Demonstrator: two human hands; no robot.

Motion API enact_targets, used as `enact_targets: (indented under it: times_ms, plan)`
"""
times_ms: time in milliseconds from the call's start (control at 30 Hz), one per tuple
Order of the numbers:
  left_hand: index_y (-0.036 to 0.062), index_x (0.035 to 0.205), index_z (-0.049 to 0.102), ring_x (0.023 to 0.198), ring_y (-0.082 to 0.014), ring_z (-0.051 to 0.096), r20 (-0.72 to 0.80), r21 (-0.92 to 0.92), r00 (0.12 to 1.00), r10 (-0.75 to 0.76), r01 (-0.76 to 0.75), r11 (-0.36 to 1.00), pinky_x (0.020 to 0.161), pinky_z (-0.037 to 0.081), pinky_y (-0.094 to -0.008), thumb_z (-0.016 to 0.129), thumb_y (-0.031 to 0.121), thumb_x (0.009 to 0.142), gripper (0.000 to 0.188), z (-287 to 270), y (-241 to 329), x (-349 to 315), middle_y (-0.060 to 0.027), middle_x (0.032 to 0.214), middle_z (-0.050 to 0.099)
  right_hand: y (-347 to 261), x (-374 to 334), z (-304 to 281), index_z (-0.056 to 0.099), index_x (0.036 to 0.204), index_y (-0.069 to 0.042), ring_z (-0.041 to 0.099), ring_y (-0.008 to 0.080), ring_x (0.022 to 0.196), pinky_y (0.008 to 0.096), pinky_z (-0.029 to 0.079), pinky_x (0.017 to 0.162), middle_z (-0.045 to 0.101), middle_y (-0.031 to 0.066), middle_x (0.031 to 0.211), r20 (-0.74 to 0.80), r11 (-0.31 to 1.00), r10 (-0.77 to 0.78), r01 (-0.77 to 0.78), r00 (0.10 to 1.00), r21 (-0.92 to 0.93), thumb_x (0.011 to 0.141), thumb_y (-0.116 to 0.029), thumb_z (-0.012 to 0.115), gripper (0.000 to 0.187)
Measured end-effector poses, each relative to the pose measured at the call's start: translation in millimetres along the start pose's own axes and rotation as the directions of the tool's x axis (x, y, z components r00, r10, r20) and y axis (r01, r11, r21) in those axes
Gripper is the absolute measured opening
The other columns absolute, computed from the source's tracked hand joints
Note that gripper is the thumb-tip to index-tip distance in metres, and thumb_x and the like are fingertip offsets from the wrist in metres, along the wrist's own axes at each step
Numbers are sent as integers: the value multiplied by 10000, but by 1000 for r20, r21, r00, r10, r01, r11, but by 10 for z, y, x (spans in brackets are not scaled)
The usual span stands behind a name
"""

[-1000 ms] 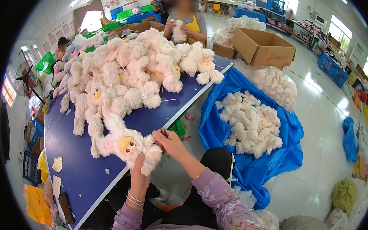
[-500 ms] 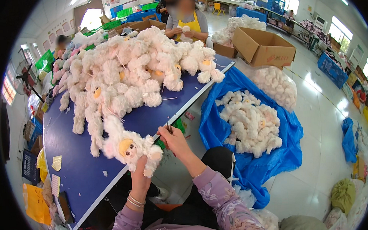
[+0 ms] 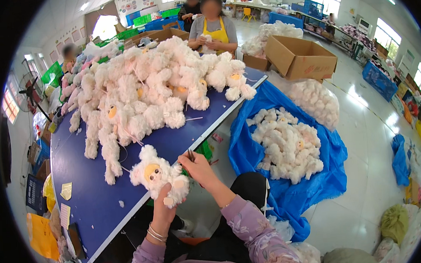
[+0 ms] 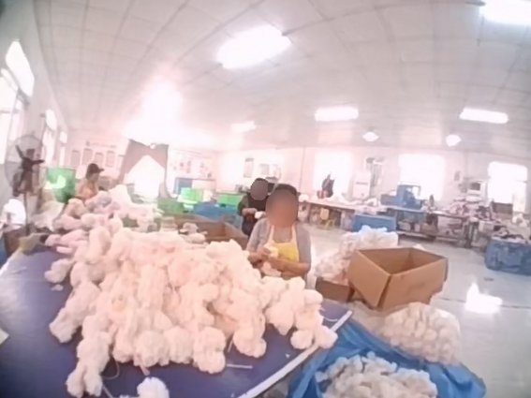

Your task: The person trims the fur on small white stuffed toys using scissors. They pick up each toy, trim the fur, and place the finished items into a blue bag.

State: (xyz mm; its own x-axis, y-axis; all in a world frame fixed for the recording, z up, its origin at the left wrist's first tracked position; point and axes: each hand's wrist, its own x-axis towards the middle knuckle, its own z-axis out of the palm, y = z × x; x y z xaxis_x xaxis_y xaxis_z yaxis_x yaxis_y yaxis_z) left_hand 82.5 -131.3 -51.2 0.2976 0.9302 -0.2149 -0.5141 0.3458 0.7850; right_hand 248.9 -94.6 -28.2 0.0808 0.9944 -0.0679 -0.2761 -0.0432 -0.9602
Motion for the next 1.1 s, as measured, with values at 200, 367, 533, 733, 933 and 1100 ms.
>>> enact_targets:
  times_ms: [200, 367, 533, 733, 933, 1100]
  plan:
    - [52, 1247, 479, 899, -216, 646, 17, 63, 998, 59, -60, 996, 624, 560, -356, 556, 266, 913, 405, 25, -55, -19, -92, 1103, 620, 97, 71, -3, 605, 866, -40, 378, 35, 504, 226, 289, 468, 477, -52, 611, 11, 998, -53, 53, 999, -23, 897, -214, 599, 177]
    - [49, 1214, 502, 868, -210, 651, -45, 14, 998, -52, 53, 999, 622, 563, -352, 548, 273, 919, 373, -40, -28, 6, -91, 1063, 632, 62, 36, -1, 605, 865, -43, 376, 32, 503, 228, 288, 463, 474, -54, 607, 33, 1000, -22, 22, 999, -2, 901, -223, 598, 184]
    - [46, 1198, 512, 836, -204, 657, -49, 35, 999, 1, 0, 999, 609, 566, -338, 547, 300, 918, 379, -29, -70, -4, -89, 1039, 641, 66, 37, 22, 608, 857, -46, 388, 34, 509, 227, 300, 466, 481, -54, 612, 28, 997, -67, 68, 997, -44, 900, -237, 604, 195]
    - [48, 1209, 509, 863, -197, 654, -27, 6, 995, -94, 94, 996, 590, 558, -331, 539, 307, 924, 387, -78, -93, 16, -84, 1054, 640, 87, 36, -6, 614, 859, -44, 412, 35, 527, 222, 319, 478, 513, -44, 642, 27, 997, -56, 58, 998, -55, 896, -238, 612, 198]
    - [58, 1231, 502, 871, -192, 653, -13, -23, 997, -70, 69, 997, 583, 556, -328, 530, 327, 929, 405, -91, -99, 19, -77, 1075, 639, 120, 68, -9, 610, 849, -46, 424, 33, 534, 221, 326, 482, 521, -45, 666, 33, 991, -98, 100, 995, -85, 898, -231, 610, 191]
    - [71, 1225, 509, 850, -192, 655, -51, -13, 997, -60, 59, 998, 573, 548, -318, 529, 339, 930, 399, -95, -58, 36, -78, 1062, 643, 79, 63, 12, 607, 844, -47, 418, 31, 532, 219, 320, 479, 520, -47, 660, 62, 996, -73, 76, 995, -52, 904, -226, 603, 188]
